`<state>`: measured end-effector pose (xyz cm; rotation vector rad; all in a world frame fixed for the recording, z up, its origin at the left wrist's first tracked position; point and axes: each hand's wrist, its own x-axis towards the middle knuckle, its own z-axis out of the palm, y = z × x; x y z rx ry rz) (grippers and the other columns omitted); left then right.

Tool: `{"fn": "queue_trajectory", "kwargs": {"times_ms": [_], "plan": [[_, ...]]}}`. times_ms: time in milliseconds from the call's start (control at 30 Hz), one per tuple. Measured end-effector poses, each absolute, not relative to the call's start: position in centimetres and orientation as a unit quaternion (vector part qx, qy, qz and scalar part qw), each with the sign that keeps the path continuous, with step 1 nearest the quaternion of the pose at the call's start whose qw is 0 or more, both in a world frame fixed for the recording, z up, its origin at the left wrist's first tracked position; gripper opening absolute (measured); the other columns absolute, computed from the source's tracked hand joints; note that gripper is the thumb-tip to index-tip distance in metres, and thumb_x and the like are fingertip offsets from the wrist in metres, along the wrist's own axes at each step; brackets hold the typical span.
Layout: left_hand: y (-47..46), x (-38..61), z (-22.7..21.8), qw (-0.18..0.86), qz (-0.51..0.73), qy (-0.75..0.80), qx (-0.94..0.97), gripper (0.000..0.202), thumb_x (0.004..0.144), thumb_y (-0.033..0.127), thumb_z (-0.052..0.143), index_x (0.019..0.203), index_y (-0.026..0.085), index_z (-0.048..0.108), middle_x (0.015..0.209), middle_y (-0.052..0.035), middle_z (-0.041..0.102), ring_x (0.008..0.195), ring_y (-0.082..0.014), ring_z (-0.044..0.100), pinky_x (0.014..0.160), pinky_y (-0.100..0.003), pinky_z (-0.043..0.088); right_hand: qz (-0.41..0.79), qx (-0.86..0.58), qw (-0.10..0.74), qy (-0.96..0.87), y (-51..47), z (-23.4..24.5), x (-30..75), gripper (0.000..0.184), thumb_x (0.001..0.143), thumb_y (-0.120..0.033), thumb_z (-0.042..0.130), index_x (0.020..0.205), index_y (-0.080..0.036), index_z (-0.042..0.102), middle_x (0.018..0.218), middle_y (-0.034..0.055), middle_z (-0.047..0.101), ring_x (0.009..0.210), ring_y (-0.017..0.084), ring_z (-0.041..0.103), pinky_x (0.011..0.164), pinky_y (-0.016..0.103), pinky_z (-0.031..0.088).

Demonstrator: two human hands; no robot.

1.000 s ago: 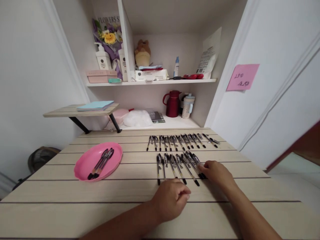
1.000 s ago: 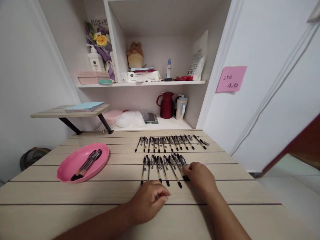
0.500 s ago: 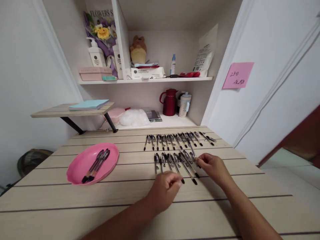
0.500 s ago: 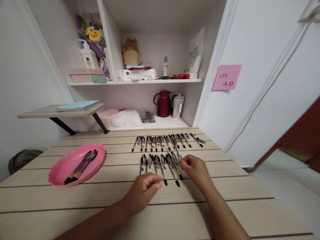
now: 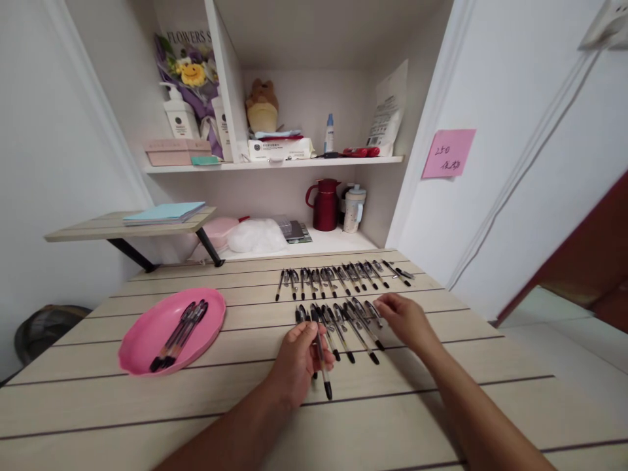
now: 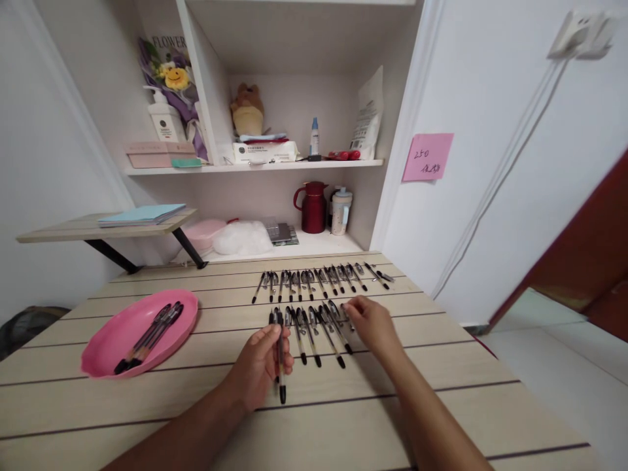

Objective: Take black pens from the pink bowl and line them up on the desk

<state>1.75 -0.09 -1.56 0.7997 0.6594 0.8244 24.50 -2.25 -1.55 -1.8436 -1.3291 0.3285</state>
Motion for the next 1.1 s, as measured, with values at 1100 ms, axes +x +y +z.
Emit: {"fn": "queue_trajectory", "kwargs": {"times_ms": [1100], "plan": [[-1.7, 1.9, -2.7, 0.797, 0.244, 0.253, 0.491, 0.026, 0.074, 0.039, 0.055, 0.079, 0.013, 0.052, 0.058, 0.0029, 0.053, 0.038, -0.0076, 0.051, 0.042, -0.021, 0.043, 0.488, -0.451, 0.668, -0.333, -3.7, -0.1, 18.7, 0.02, 0.065, -0.029, 0.071, 0.077, -0.017, 0.061, 0.07, 0.0019, 0.062, 0.05, 0.006, 0.047, 0.043, 0.018, 0.033]]}}
